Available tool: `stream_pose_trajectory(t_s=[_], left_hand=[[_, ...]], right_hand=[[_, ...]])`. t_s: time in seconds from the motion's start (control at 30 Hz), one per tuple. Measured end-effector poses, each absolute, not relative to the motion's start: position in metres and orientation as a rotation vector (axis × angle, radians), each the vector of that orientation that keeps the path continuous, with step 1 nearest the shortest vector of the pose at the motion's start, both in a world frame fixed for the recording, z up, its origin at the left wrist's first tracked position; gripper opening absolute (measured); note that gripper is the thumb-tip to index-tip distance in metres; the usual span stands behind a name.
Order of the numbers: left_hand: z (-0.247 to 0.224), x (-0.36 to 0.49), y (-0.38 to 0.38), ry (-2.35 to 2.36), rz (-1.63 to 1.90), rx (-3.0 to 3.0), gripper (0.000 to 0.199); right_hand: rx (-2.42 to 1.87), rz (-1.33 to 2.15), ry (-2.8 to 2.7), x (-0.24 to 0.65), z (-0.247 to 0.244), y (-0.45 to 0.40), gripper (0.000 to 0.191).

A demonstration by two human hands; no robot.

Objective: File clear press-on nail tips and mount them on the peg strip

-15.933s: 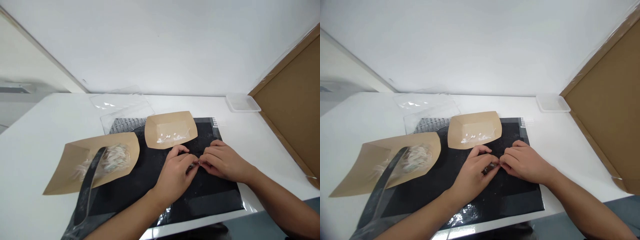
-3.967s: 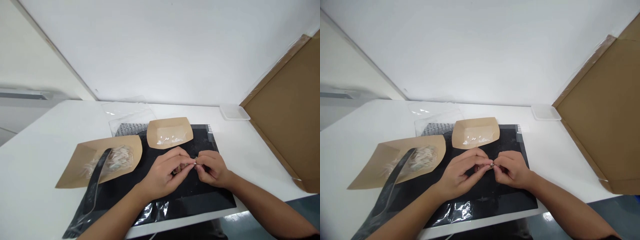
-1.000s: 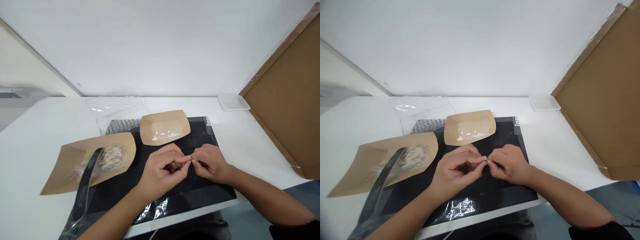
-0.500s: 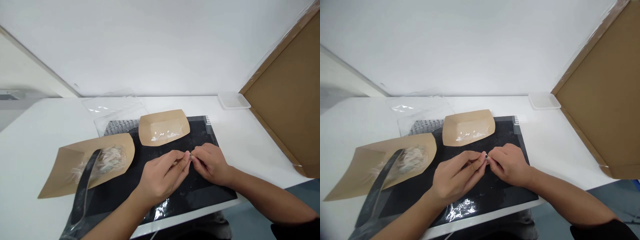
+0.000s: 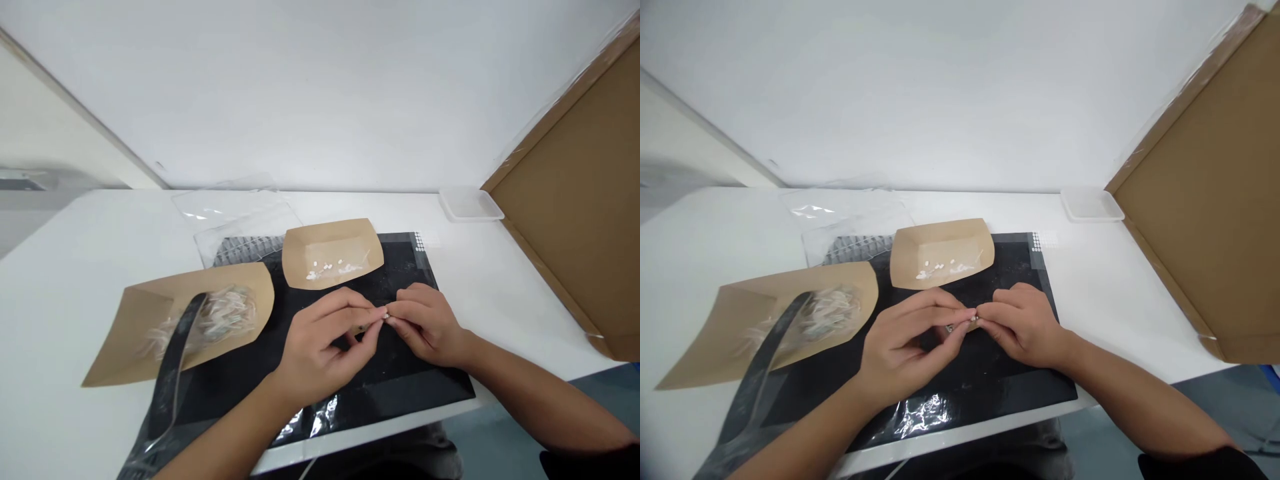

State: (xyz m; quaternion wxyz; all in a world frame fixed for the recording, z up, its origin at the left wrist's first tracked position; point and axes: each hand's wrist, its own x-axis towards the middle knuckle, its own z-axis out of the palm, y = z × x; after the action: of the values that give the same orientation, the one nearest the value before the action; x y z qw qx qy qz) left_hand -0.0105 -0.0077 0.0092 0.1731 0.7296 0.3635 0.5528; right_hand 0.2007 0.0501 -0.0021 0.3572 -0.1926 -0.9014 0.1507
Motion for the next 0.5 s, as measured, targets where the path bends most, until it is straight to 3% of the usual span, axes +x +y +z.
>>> stream_pose_trajectory(t_s=[0.5], left_hand=[[0.0080,-0.0108,-0.0065,0.935,1.485,1.860,0.017]], right_hand=[[-0.531,0.103,-2.326,0.2051,-0.0041,0.0548,0.016]])
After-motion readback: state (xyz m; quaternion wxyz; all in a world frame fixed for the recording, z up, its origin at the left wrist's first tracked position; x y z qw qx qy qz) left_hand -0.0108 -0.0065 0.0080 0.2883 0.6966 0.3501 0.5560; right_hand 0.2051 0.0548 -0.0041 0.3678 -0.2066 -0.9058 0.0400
